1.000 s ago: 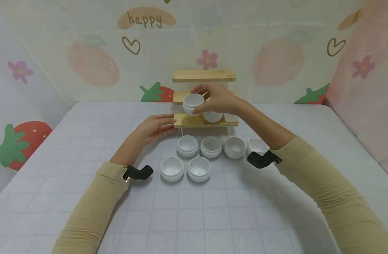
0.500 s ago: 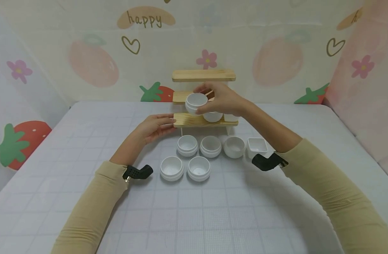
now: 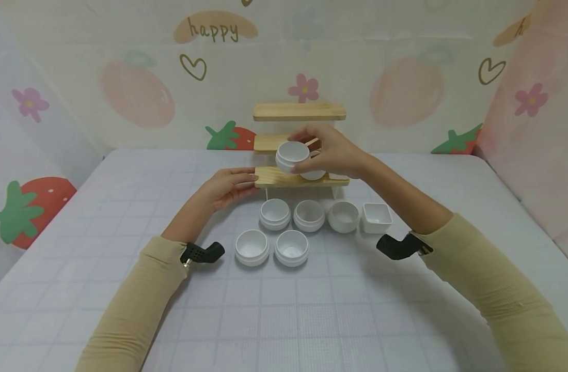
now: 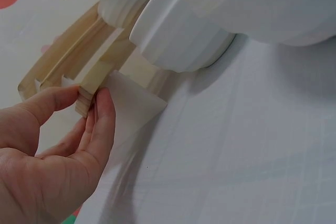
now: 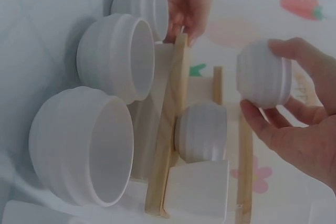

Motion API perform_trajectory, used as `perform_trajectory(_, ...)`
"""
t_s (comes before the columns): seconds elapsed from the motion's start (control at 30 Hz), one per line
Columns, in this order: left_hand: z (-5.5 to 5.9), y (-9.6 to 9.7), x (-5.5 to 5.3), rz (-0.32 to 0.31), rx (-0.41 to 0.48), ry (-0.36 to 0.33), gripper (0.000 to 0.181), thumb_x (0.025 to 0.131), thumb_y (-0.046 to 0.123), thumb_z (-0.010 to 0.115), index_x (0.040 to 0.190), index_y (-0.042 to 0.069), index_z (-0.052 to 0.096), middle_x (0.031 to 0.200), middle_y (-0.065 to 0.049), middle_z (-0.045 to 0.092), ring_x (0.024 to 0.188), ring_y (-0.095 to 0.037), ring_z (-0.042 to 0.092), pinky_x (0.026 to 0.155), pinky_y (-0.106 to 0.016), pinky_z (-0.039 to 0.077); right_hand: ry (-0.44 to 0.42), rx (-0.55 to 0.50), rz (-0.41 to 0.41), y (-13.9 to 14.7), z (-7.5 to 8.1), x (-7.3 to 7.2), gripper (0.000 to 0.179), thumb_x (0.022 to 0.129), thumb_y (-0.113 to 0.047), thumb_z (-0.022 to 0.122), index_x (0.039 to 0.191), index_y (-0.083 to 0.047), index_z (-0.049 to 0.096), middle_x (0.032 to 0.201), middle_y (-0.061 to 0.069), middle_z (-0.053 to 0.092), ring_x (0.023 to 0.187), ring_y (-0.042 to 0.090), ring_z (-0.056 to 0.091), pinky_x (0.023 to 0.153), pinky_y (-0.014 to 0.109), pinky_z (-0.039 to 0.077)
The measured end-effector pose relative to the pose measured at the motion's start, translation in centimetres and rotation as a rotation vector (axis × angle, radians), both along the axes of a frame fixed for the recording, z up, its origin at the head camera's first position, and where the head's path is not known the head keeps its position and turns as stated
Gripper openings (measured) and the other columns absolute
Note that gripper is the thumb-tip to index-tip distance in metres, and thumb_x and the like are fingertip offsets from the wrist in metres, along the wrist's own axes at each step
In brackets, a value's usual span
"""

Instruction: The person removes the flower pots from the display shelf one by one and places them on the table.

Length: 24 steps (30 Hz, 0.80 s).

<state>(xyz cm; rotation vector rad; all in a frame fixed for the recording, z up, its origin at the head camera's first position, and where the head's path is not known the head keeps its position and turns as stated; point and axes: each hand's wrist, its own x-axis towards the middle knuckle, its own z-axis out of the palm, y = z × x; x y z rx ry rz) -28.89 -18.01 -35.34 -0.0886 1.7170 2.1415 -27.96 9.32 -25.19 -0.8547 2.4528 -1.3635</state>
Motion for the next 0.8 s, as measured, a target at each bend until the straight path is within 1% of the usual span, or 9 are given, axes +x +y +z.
perform_trajectory(0.2,-0.1,0.0,-0.1,0.011,-0.004,-0.001,0.058,0.109,-0.002,0.050,0.161,-0.010,0.029,0.153,-0.025,0.042,0.089,-0.009,0.071,0.088,-0.020,0.063,0.011,-0.006,0.005,0.4,-0.4,0.6,0.060,0.082,0.001,0.085,0.137,0.005,0.061,0.134,0.019,0.062,0.118,0.037,0.065,0.106,0.044,0.059)
perform_trajectory(0.27,-0.1,0.0,-0.1,0.013,-0.007,-0.007,0.058,0.109,-0.002,0.051,0.162,-0.009,0.028,0.154,-0.025,0.042,0.090,-0.009,0.071,0.089,-0.020,0.063,0.015,-0.010,0.004,0.5,-0.5,0.9,0.059,0.081,0.001,0.085,0.136,0.004,0.062,0.133,0.019,0.062,0.117,0.036,0.065,0.105,0.043,0.060)
perform_trajectory(0.5,-0.1,0.1,-0.1,0.028,-0.016,-0.024,0.057,0.109,0.000,0.053,0.162,-0.006,0.032,0.155,-0.023,0.042,0.092,-0.009,0.070,0.089,-0.020,0.063,0.037,-0.036,0.031,0.8,-0.6,1.9,0.055,0.081,0.004,0.084,0.133,0.006,0.063,0.129,0.019,0.064,0.112,0.035,0.067,0.095,0.036,0.064)
perform_trajectory(0.67,-0.2,0.0,-0.1,0.026,-0.018,-0.023,0.057,0.109,0.000,0.052,0.162,-0.006,0.032,0.158,-0.023,0.041,0.093,-0.009,0.070,0.094,-0.022,0.062,0.045,-0.034,0.044,1.2,-0.7,2.2,0.055,0.082,0.006,0.084,0.133,0.007,0.063,0.130,0.019,0.063,0.111,0.034,0.068,0.093,0.031,0.064)
perform_trajectory(0.8,-0.2,0.0,-0.2,0.028,-0.019,-0.025,0.057,0.109,0.000,0.053,0.162,-0.006,0.032,0.159,-0.024,0.040,0.093,-0.009,0.070,0.098,-0.024,0.061,0.033,-0.026,0.030,1.6,-0.8,2.7,0.057,0.082,0.006,0.085,0.134,0.006,0.062,0.133,0.018,0.062,0.112,0.032,0.067,0.094,0.029,0.064)
